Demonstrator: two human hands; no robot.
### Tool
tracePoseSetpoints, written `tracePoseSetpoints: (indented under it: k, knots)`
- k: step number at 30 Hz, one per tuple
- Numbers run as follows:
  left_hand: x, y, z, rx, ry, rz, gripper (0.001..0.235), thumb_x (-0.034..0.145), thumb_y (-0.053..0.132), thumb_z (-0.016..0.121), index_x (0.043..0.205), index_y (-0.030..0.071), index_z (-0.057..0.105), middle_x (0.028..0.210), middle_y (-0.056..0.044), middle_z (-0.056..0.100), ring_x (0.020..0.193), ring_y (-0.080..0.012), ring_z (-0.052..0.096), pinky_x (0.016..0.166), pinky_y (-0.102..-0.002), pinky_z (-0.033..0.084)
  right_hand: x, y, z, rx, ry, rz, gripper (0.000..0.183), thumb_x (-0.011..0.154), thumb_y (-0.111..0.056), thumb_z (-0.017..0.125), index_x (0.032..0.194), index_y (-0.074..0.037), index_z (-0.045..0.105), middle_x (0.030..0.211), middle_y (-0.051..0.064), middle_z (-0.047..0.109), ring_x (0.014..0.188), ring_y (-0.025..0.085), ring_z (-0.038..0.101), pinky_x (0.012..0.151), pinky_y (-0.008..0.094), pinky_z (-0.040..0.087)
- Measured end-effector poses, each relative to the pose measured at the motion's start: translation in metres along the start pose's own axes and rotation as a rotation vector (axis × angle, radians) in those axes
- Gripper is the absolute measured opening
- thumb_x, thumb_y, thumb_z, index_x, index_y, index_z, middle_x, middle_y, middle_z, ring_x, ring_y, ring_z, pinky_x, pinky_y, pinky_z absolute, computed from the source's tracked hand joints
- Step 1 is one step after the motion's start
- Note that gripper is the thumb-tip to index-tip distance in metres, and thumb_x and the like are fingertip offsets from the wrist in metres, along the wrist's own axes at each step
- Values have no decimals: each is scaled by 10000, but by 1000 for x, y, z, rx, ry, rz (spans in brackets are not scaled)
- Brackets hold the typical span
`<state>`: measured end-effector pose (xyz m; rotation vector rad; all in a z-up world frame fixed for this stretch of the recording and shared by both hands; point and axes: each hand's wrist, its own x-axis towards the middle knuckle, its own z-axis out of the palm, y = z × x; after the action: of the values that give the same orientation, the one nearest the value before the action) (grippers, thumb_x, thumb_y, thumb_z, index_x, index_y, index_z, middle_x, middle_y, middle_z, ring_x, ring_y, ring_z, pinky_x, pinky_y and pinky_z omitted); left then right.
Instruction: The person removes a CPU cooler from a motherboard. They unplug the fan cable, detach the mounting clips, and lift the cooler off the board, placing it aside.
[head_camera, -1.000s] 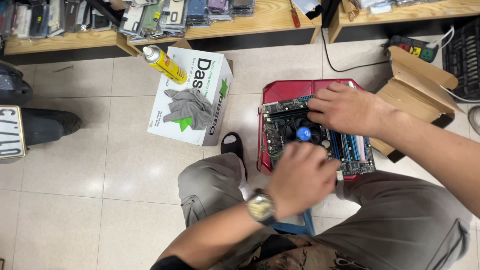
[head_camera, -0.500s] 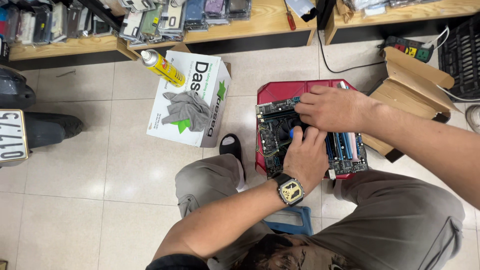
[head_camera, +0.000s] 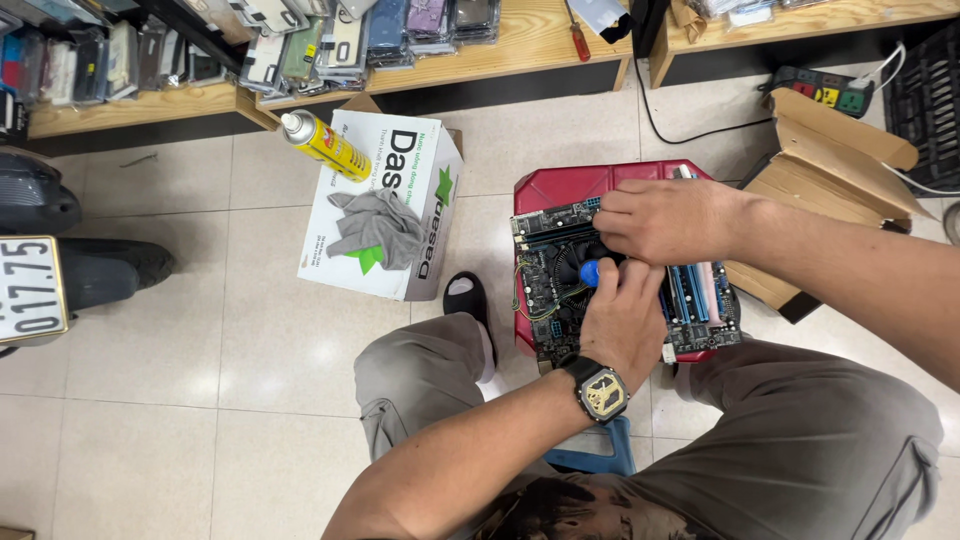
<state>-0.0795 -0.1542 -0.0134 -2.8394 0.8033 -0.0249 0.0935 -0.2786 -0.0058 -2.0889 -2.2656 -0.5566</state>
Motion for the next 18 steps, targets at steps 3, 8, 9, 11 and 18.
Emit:
tracePoseSetpoints:
  k: [3, 8, 9, 11, 18]
  knots:
    - [-2, -5, -25, 61, -39, 8, 176, 1063, 242, 676, 979, 107, 752, 1297, -139, 516, 1154, -283, 408, 1161, -607, 313, 3, -1, -3, 14, 15, -4, 217, 1092, -65, 630, 881, -65, 680, 870, 84, 561, 879, 329, 592, 815, 438, 512]
    - [1, -1, 5, -47, 82, -21, 245, 956, 350, 796, 939, 113, 738, 1240, -116, 528, 1161, -310, 426, 1178, -637, 319, -8, -8, -2, -37, -61, 91, 142, 1078, -120, 632, 954, -110, 698, 928, 62, 574, 934, 315, 589, 863, 452, 499]
    - [4, 2, 18, -118, 157, -41, 333, 883, 423, 848, 945, 118, 729, 1253, -145, 522, 1170, -337, 428, 1196, -681, 323, -10, -8, 0, -43, -82, 139, 107, 1058, -135, 662, 968, -125, 720, 937, 46, 598, 953, 299, 606, 876, 445, 500]
    - [1, -21, 18, -286, 288, -25, 322, 846, 379, 827, 944, 86, 741, 1180, -137, 528, 1149, -351, 471, 1144, -699, 349, -11, -16, -5, -43, -112, 279, 41, 1009, -182, 705, 999, -183, 745, 977, -4, 644, 986, 261, 640, 899, 441, 514]
    - [-24, -127, -35, -502, -79, 72, 827, 998, 573, 776, 1646, 108, 556, 1683, -185, 540, 1472, -399, 526, 1197, -573, 487, -31, -64, -51, 367, 75, 1134, 561, 1017, -437, 839, 1516, -188, 778, 1507, 112, 720, 1379, 385, 627, 1192, 559, 506]
